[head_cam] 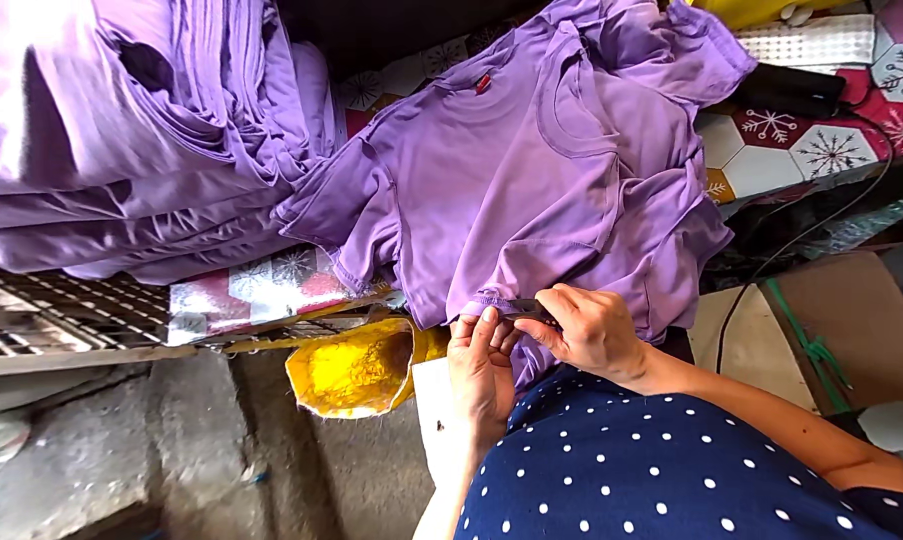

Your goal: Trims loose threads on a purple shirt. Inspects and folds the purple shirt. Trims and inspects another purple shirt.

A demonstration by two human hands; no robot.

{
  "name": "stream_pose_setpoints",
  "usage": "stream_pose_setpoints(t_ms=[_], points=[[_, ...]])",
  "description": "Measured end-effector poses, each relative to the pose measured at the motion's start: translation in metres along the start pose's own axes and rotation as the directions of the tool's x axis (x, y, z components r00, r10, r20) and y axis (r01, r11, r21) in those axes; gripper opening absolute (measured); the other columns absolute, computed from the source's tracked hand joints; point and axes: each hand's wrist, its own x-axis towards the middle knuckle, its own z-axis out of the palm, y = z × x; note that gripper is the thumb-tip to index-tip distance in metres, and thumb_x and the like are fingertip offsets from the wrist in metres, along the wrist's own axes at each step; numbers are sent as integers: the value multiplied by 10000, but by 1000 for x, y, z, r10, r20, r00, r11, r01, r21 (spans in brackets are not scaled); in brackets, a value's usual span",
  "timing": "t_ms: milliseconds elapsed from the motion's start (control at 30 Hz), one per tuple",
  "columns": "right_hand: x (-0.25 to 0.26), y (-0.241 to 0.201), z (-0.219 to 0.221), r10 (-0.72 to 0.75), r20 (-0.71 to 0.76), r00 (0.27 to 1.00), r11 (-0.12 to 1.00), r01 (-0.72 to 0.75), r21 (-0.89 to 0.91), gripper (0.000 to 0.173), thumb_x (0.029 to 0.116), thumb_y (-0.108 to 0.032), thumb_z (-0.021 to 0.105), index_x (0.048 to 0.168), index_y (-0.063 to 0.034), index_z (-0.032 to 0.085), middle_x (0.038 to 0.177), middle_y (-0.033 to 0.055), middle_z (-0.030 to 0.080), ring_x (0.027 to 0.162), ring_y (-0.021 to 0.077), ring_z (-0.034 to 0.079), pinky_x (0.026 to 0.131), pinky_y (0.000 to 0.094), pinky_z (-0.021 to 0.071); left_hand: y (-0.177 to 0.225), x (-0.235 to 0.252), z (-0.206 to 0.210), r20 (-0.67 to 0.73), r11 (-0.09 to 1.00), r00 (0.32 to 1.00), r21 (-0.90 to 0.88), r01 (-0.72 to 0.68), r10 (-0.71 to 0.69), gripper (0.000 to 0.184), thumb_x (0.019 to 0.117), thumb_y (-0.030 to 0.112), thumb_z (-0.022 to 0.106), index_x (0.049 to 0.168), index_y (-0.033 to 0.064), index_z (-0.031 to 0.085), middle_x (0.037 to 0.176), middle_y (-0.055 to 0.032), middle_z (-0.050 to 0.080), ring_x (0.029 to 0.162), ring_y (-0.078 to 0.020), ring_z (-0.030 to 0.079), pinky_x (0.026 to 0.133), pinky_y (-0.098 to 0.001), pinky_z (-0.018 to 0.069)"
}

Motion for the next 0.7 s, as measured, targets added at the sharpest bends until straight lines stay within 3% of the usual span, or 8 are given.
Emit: stream_pose_setpoints(t_ms=[233,333,533,700], points=[[-1,0,0,8,-28,1000,1000,-8,-21,450,1030,-392,569,783,-32,678,619,72,586,515,189,585,433,307,417,-4,0,2,26,999,1000,-31,8,-7,167,1054,-6,393,1024,46,548,798,-88,711,713,-178,733,745,-334,638],[-2,1,-2,53,-25,998,997,-51,59,423,1038,-347,565,779,-34,682,628,68,613,519,173,594,441,308,434,-5,0,1,37,1000,999,-29,-6,7,157,1042,-19,403,1020,46,544,788,-80,709,710,-175,731,758,-335,637],[5,8,-8,138,163,977,932,-184,313,411,1022,-389,580,877,-25,705,655,47,605,555,134,557,501,304,445,-8,1,-2,46,996,995,21,-87,86,164,990,-60,449,980,64,556,738,-31,675,683,-119,695,752,-293,619],[8,10,-8,108,259,960,911,-200,361,442,1041,-403,540,834,-44,692,626,34,579,565,129,558,515,302,433,-9,1,-5,63,990,990,68,-127,123,152,965,-74,475,981,39,576,787,-54,701,708,-127,707,742,-288,618]])
